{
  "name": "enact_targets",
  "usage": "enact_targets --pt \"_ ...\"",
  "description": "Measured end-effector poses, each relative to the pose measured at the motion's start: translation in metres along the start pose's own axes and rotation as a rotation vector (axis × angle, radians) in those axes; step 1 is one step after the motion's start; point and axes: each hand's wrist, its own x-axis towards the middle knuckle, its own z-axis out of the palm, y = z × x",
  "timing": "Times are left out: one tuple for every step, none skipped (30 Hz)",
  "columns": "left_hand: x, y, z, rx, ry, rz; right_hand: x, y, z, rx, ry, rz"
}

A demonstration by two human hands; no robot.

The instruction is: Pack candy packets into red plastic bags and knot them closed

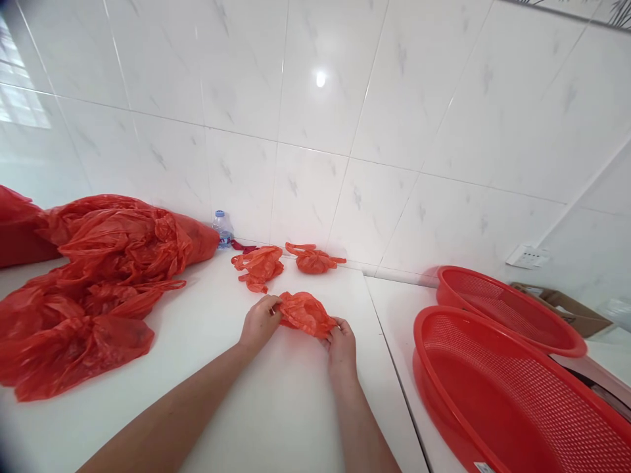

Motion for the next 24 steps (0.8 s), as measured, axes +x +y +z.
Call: enact_targets --pt "0.003 -0.003 -0.002 -0.083 0.026 -0.033 0.004 -0.002 -0.005 0.062 0.008 0.015" --pt "0.005 -0.005 -0.004 -0.162 0.047 -0.067 0.006 -0.005 -0.009 0.096 0.023 0.011" --pt "0.007 -0.008 -0.005 -0.227 0.06 -0.099 0.006 -0.008 -0.012 0.099 0.047 -0.016" --pt "0.008 -0.011 -0.004 -0.269 0.062 -0.126 0.006 -0.011 -0.014 0.066 0.077 -0.063" --pt "0.009 -0.013 -0.003 -0.306 0.059 -0.151 0.003 -0.015 -0.015 -0.003 0.115 -0.132" --pt "0.009 -0.015 -0.002 -0.36 0.051 -0.179 0.0 -0.018 -0.014 -0.101 0.16 -0.214" --pt "0.01 -0.016 0.0 -0.421 0.04 -0.207 -0.005 -0.022 -0.013 -0.217 0.196 -0.303" --pt "0.01 -0.017 0.003 -0.485 0.025 -0.231 -0.011 -0.025 -0.011 -0.336 0.214 -0.405" --pt "0.01 -0.016 0.005 -0.546 0.006 -0.249 -0.016 -0.026 -0.008 -0.448 0.205 -0.519" --pt "0.01 -0.016 0.007 -0.596 -0.015 -0.262 -0.022 -0.027 -0.004 -0.547 0.166 -0.639" --pt "0.01 -0.014 0.008 -0.649 -0.039 -0.273 -0.027 -0.026 0.0 -0.635 0.099 -0.756" --pt "0.009 -0.012 0.008 -0.717 -0.068 -0.281 -0.032 -0.024 0.005 -0.715 0.013 -0.859" --pt "0.009 -0.009 0.008 -0.799 -0.102 -0.288 -0.035 -0.022 0.011 -0.791 -0.075 -0.939" --pt "0.008 -0.006 0.007 -0.893 -0.142 -0.292 -0.038 -0.018 0.016 -0.864 -0.154 -0.989" --pt "0.007 -0.002 0.005 -0.99 -0.189 -0.294 -0.04 -0.014 0.021 -0.93 -0.223 -1.007" --pt "0.006 0.002 0.004 -1.079 -0.244 -0.292 -0.041 -0.01 0.026 -0.984 -0.277 -1.007" --pt "0.004 0.006 0.002 -1.145 -0.303 -0.288 -0.042 -0.007 0.031 -1.024 -0.318 -0.993" --pt "0.002 0.009 0.001 -1.178 -0.364 -0.283 -0.043 -0.004 0.034 -1.052 -0.345 -0.972" --pt "-0.001 0.012 0.001 -1.197 -0.421 -0.277 -0.043 -0.002 0.037 -1.072 -0.369 -0.944" --pt "-0.004 0.014 0.001 -1.209 -0.47 -0.264 -0.044 -0.001 0.039 -1.081 -0.39 -0.91" --pt "-0.007 0.015 0.002 -1.216 -0.504 -0.242 -0.044 -0.001 0.04 -1.081 -0.41 -0.874" --pt "-0.009 0.016 0.003 -1.214 -0.524 -0.213 -0.045 -0.001 0.04 -1.071 -0.425 -0.837" --pt "-0.012 0.017 0.005 -1.201 -0.537 -0.188 -0.045 -0.001 0.04 -1.051 -0.435 -0.803" --pt "-0.014 0.016 0.007 -1.175 -0.544 -0.173 -0.044 -0.001 0.04 -1.029 -0.441 -0.778"
